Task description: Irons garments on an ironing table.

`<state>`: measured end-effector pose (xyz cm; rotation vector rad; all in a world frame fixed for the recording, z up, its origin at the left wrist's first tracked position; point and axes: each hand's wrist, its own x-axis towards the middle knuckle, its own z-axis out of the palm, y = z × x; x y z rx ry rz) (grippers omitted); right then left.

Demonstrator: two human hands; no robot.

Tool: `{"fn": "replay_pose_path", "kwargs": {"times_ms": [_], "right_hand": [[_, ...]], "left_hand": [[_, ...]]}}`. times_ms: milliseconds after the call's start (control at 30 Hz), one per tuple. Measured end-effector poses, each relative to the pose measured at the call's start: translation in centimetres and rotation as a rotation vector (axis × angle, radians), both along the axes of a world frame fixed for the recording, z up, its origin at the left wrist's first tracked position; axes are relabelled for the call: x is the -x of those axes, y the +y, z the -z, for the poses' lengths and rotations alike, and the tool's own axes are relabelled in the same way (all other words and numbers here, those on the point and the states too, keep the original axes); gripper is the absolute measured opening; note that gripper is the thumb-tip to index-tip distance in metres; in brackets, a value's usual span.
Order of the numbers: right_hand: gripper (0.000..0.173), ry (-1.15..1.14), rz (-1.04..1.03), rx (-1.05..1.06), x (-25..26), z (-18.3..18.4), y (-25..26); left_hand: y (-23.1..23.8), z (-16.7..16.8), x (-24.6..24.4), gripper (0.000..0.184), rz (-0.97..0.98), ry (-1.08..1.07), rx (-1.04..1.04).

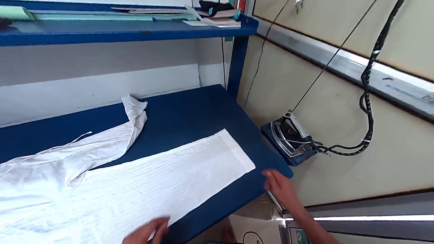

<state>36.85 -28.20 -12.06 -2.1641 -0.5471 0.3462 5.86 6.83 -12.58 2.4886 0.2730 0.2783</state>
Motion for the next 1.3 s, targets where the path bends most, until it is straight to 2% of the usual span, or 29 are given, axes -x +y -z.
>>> {"fn": "replay_pose_path", "kwargs": {"times_ms": [33, 67, 133, 167, 233, 300, 400, 467, 533, 600, 667, 767, 833, 900, 967, 1067, 1133, 1200, 1300], "right_hand": [[0.036, -0.077, -0.058, 0.036, -1.2, -0.1, 3.5], [0.045, -0.152, -0.13, 0.103, -1.8, 0.2, 6.6], [0.055, -0.271, -0.32, 0.281, -2.7, 1.8, 11.0], [0.056, -0.321, -0.407, 0.369, -3.3, 3.2, 12.0], [0.069, -0.394, -0.466, 0.504, -5.0, 6.5, 11.4], [0.076, -0.491, -0.4, 0.54, -7.8, 8.2, 9.3], [0.075, -0.608, -0.245, 0.548, -12.7, 7.2, 5.7], [0.077, -0.777, -0.069, 0.501, -16.0, 3.5, 3.6], [0.07, -0.852, 0.114, 0.485, -19.6, -1.1, 1.6], [0.064, -0.782, 0.288, 0.525, -22.5, -2.9, -0.3], [0.062, -0.623, 0.405, 0.643, -23.7, -3.1, -1.1], [0.06, -0.275, 0.384, 0.671, -25.4, -4.5, -1.2], [0.062, -0.018, 0.318, 0.49, -27.3, -5.5, -1.8], [0.057, 0.24, 0.306, 0.192, -28.8, -6.1, -2.2], [0.052, 0.312, 0.36, 0.026, -28.5, -5.4, -1.7], [0.056, 0.084, 0.307, 0.21, -23.7, -4.9, 1.1], [0.059, -0.008, 0.222, 0.385, -19.9, -6.3, 2.7], [0.058, 0.069, 0.236, 0.41, -15.9, -7.3, 4.0], [0.062, 0.285, 0.341, 0.308, -10.5, -7.6, 3.9]], "left_hand": [[0.3, 1.3, -3.9, 0.032, -0.024, -0.122, -0.101], [0.2, 2.3, -7.5, 0.034, -0.047, -0.15, -0.152], [-0.4, 4.4, -12.4, 0.055, -0.068, -0.033, -0.188], [-0.7, 5.9, -13.5, 0.069, -0.074, 0.036, -0.25], [-1.5, 8.4, -13.4, 0.087, -0.082, 0.131, -0.373], [-1.7, 9.3, -13.0, 0.093, -0.093, 0.129, -0.404], [-1.7, 8.7, -12.9, 0.099, -0.085, 0.161, -0.404], [-1.7, 8.4, -13.1, 0.102, -0.082, 0.179, -0.413], [-1.7, 8.3, -13.2, 0.103, -0.086, 0.184, -0.42], [-1.8, 8.7, -13.2, 0.103, -0.09, 0.163, -0.436], [-1.6, 8.9, -13.4, 0.104, -0.092, 0.135, -0.456], [-1.5, 9.1, -13.5, 0.108, -0.1, 0.107, -0.477], [-1.3, 9.3, -13.4, 0.11, -0.097, 0.102, -0.482], [-1.4, 9.6, -13.7, 0.11, -0.101, 0.094, -0.474], [-1.5, 9.3, -13.6, 0.108, -0.083, 0.118, -0.405], [-0.5, 8.6, -14.0, 0.09, 0.019, -0.046, -0.183], [0.3, 7.6, -17.0, 0.074, 0.151, -0.159, -0.111], [1.1, 6.9, -21.4, 0.061, 0.262, -0.157, -0.116], [0.8, 6.6, -29.8, 0.052, 0.439, -0.101, -0.131]]}}
